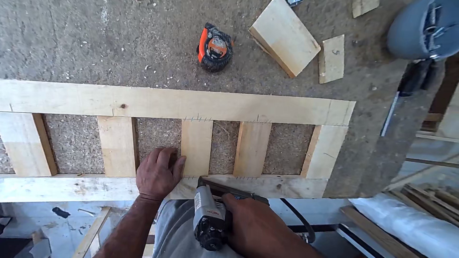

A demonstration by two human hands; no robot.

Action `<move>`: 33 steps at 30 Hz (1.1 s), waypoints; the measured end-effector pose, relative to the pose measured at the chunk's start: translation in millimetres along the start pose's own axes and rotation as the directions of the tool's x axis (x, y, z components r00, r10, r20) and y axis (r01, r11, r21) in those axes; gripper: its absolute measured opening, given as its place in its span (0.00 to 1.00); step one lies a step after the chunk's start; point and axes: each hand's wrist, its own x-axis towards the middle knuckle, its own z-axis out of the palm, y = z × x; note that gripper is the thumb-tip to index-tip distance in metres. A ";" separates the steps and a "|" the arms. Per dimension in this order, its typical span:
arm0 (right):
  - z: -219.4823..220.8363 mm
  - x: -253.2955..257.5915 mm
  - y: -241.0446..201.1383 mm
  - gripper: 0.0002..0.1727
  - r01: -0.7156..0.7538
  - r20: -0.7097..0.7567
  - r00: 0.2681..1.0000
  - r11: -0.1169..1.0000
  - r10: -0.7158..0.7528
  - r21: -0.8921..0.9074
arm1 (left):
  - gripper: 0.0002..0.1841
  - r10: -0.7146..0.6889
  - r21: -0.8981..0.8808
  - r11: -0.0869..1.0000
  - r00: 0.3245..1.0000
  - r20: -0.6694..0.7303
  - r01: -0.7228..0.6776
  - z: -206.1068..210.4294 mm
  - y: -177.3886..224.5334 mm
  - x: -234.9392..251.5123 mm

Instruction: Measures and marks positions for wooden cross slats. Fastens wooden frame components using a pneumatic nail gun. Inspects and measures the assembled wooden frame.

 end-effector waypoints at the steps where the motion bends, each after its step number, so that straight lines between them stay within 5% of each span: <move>1: 0.6 -0.4 1.5 0.33 0.001 -0.001 1.000 1.000 -0.001 0.006 | 0.29 -0.001 0.002 1.000 1.000 -0.002 0.001 -0.2 -0.1 -0.2; 9: 14.1 -4.8 16.1 0.39 0.011 -0.100 0.995 0.999 -0.008 0.033 | 0.28 -0.019 0.000 1.000 1.000 0.003 0.019 -0.2 1.0 -1.7; 13: 28.2 -14.0 21.6 0.37 -0.096 -0.124 0.986 0.991 0.108 0.096 | 0.22 -0.045 0.053 0.998 0.999 0.017 0.044 -1.3 4.0 -0.7; 18: 22.7 -17.8 -7.2 0.38 -0.043 -0.152 0.987 0.994 0.057 0.096 | 0.20 -0.068 -0.082 0.993 0.974 0.214 0.087 -18.8 7.7 11.4; 21: 16.8 -24.2 -51.4 0.36 -0.013 -0.178 0.983 0.995 0.031 0.099 | 0.15 0.087 -0.354 0.933 0.994 0.067 -0.058 -40.9 -9.5 14.1; 23: 9.4 -31.5 -89.1 0.35 -0.030 -0.199 0.979 0.993 0.052 0.115 | 0.15 0.025 -0.334 0.942 1.000 -0.018 -0.029 -68.0 -31.9 13.5; 25: -1.4 -36.2 -125.9 0.36 -0.049 -0.240 0.968 0.992 0.077 0.120 | 0.25 -0.121 -0.210 0.971 0.992 -0.038 0.110 -92.5 -59.8 19.3; 28: -18.4 -35.5 -167.7 0.38 -0.037 -0.315 0.947 0.994 0.068 0.104 | 0.53 -0.268 -0.112 0.956 0.963 0.033 0.270 -100.8 -89.2 25.9; 33: -41.5 -77.3 -200.1 0.33 -0.037 -0.341 0.938 0.995 0.066 0.090 | 0.64 -0.356 -0.126 0.917 0.919 0.170 0.378 -94.7 -85.7 36.0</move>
